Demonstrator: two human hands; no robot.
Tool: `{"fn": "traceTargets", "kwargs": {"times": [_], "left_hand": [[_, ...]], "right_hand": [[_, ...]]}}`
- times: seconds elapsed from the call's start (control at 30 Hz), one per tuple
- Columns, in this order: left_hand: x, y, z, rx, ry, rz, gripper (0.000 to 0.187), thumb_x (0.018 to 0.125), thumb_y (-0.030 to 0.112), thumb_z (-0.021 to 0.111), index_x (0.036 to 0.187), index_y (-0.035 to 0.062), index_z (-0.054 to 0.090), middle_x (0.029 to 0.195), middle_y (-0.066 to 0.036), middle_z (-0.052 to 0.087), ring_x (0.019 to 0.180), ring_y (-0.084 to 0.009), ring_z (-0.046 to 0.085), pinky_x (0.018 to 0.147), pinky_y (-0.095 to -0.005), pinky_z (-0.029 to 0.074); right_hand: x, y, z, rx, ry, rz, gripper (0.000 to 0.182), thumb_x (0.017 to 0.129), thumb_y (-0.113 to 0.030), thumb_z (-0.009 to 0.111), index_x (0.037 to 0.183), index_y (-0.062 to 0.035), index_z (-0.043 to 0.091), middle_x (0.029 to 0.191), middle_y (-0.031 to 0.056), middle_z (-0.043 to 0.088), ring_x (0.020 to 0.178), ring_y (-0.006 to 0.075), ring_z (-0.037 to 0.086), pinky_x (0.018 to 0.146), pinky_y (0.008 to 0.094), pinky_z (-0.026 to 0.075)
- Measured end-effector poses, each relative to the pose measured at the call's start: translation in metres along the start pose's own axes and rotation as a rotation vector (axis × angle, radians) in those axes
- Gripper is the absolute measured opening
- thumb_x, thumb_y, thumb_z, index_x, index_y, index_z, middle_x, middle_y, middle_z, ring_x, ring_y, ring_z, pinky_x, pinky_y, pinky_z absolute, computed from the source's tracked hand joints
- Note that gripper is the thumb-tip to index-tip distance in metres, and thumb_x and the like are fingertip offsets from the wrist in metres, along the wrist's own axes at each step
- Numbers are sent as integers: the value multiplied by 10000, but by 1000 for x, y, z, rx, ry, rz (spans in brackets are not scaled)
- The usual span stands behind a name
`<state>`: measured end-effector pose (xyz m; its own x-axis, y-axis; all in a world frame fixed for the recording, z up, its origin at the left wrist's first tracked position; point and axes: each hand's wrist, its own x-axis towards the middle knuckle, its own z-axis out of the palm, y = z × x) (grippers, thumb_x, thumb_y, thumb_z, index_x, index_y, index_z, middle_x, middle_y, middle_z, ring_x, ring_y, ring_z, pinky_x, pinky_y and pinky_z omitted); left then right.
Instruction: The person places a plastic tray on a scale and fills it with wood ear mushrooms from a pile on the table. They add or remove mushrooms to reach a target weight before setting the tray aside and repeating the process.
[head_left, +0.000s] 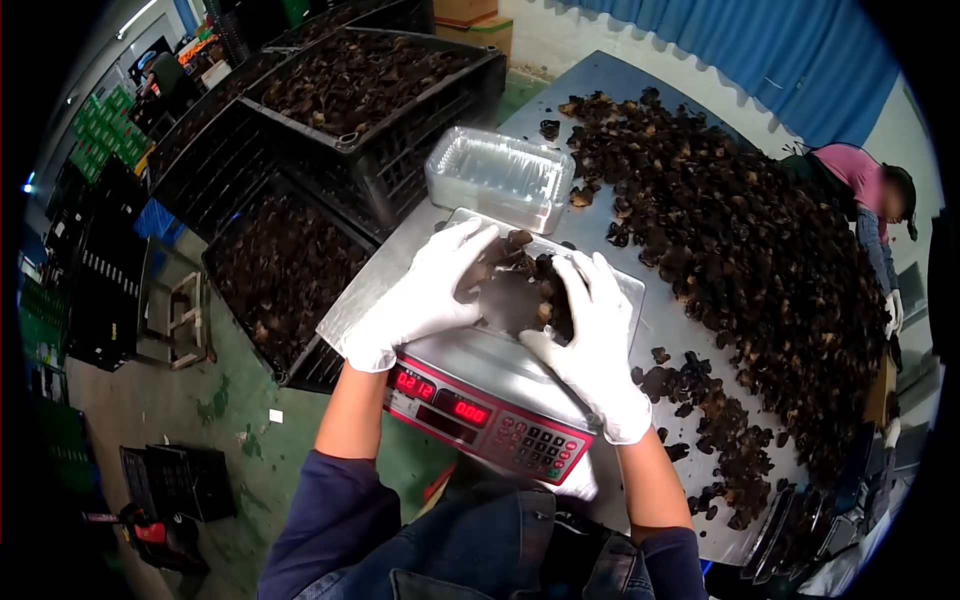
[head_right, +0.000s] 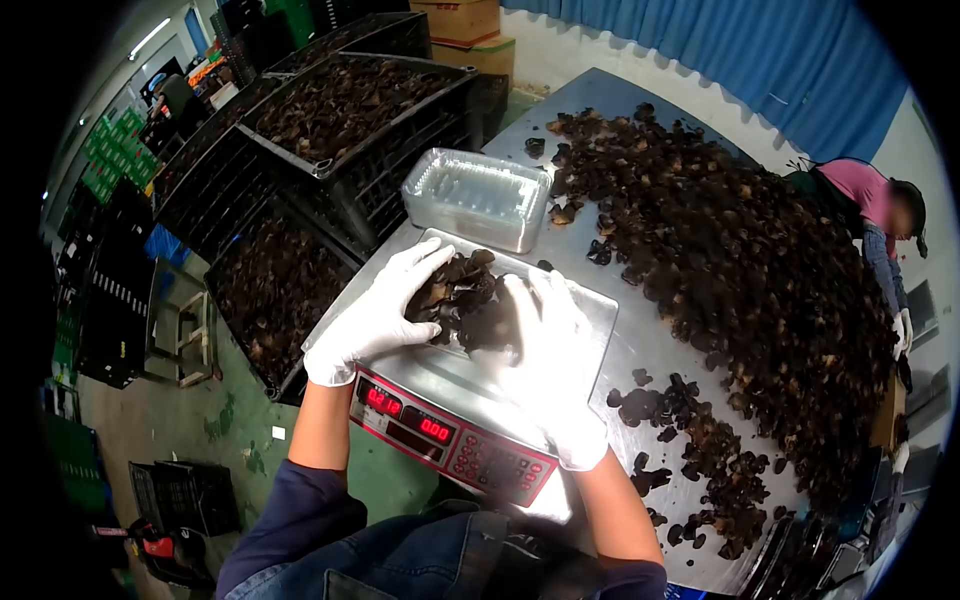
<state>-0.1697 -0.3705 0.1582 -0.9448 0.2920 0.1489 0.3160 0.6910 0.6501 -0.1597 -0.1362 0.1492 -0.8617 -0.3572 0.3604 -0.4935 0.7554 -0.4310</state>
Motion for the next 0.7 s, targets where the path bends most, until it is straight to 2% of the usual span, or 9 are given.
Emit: {"fn": "traceTargets", "kwargs": {"times": [0.07,0.17,0.23,0.27,0.3,0.43,0.53,0.63,0.7], "left_hand": [[-2,-2,-1,-15,9,-20,872,698,98,747,1492,100,387,1543,-186,329,1440,-347,291,1195,-405,256],[-5,-16,0,-67,75,-20,799,731,64,708,1472,75,411,1521,-174,353,1428,-316,324,1188,-386,270],[-9,-19,-6,-353,215,-46,702,761,47,680,1430,53,465,1473,-147,424,1389,-281,390,1180,-367,276],[-13,-19,-13,-238,290,-30,600,798,59,657,1382,45,522,1422,-120,495,1348,-243,446,1159,-354,294],[-17,-13,-18,-286,353,-75,538,828,85,647,1357,51,553,1367,-99,558,1317,-227,480,1131,-360,326],[-29,-26,-34,-341,465,-164,470,854,116,650,1315,45,588,1290,-74,622,1216,-182,546,1071,-353,384],[-32,-25,-37,-318,516,-176,425,850,92,653,1270,34,619,1254,-76,640,1170,-178,569,1044,-326,407],[-30,-11,-35,-258,445,-94,411,854,85,648,1262,36,625,1245,-82,640,1166,-180,573,1037,-328,414],[-26,5,-29,-402,260,-52,426,843,117,699,1259,52,632,1248,-99,631,1192,-196,558,1081,-318,372]], "right_hand": [[8,-6,12,-97,8,-55,969,627,-399,866,1436,-100,423,1436,202,429,1410,375,327,1115,536,260],[19,-4,27,-175,-5,-37,952,658,-399,852,1443,-89,412,1443,191,428,1413,365,327,1126,543,243],[16,-4,22,-172,2,-45,952,664,-409,846,1446,-88,409,1447,190,426,1413,365,328,1127,544,240],[12,-4,18,-173,6,-52,952,669,-419,841,1448,-86,406,1451,188,424,1412,364,329,1128,545,237],[7,-2,10,-133,28,-65,910,700,-441,812,1438,-80,421,1445,193,434,1406,369,341,1125,549,235],[-8,20,-26,-50,81,24,752,811,-475,728,1376,-39,495,1410,204,469,1367,373,387,1120,498,271],[-23,43,-32,63,181,121,652,863,-403,711,1353,-19,519,1376,188,508,1324,332,439,1117,425,320],[-35,46,-33,139,215,211,634,867,-345,722,1377,-33,509,1351,163,540,1306,313,463,1136,395,316],[-39,58,-32,196,153,250,604,883,-339,713,1374,-44,518,1436,153,464,1342,299,424,1139,397,312]]}}
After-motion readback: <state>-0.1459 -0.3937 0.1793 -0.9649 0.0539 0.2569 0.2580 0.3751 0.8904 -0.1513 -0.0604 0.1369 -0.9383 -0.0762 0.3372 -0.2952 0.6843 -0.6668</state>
